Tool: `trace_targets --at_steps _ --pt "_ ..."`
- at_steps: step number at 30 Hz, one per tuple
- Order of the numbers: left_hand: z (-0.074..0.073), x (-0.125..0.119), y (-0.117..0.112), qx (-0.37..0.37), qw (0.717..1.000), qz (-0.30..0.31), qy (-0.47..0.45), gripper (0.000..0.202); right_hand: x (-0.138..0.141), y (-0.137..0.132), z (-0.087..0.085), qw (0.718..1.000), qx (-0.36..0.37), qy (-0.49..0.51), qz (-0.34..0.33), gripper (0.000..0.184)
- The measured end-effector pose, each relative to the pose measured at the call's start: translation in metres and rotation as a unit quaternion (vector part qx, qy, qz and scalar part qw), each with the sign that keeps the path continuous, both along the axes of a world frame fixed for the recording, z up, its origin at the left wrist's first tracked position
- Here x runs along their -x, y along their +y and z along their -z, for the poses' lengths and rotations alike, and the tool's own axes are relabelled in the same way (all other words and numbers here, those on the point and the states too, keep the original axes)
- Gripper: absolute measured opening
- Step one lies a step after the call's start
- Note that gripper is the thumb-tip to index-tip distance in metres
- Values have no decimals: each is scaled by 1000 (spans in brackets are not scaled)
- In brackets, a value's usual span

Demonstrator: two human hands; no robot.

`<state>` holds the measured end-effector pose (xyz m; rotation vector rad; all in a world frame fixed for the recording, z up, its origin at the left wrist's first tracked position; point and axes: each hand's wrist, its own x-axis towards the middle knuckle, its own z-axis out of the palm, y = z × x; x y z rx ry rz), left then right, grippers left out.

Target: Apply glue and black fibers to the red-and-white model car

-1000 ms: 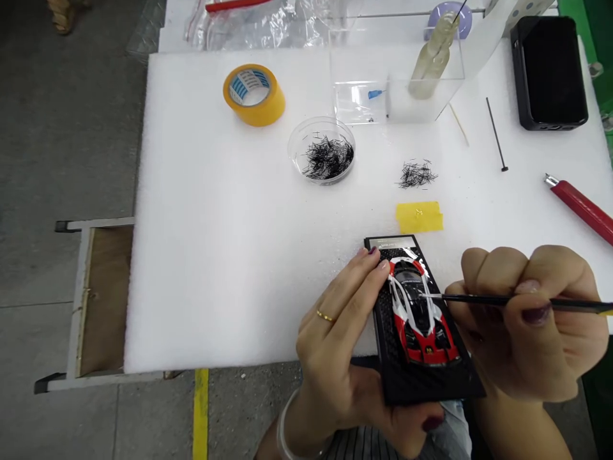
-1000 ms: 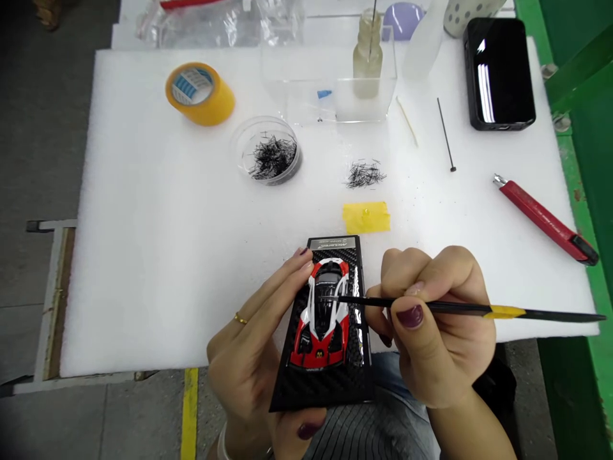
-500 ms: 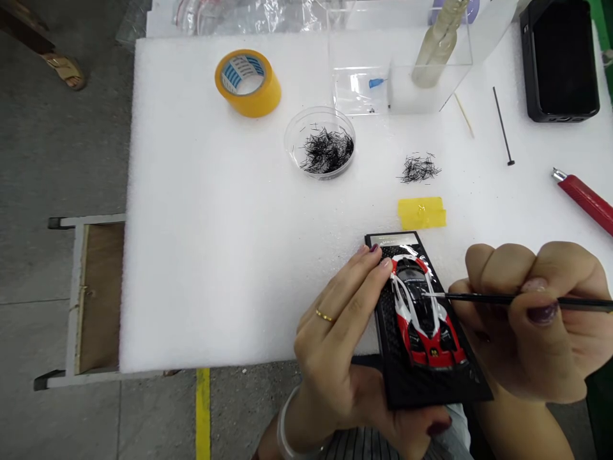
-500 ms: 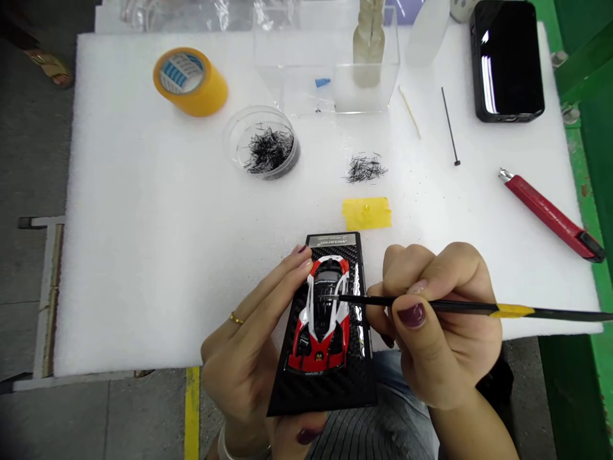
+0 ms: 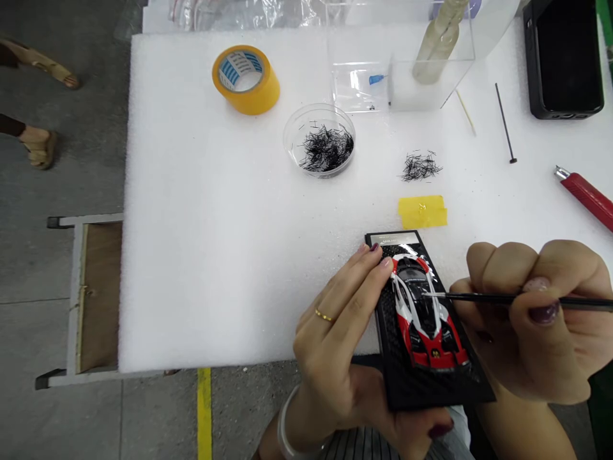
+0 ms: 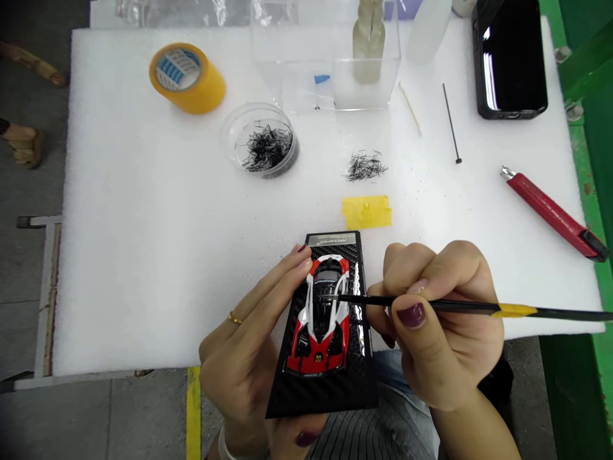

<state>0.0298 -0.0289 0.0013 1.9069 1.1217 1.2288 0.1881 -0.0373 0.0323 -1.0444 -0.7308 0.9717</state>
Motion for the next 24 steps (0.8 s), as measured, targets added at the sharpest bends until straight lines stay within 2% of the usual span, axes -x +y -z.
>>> trace_targets --at_steps 18,24 --pt "0 0 1 -6 1000 0 -7 72 0 2 1 1000 -17 9 -7 12" --pt "0 1 1 4 1000 3 -11 65 0 1 0 1000 -21 5 -7 12"
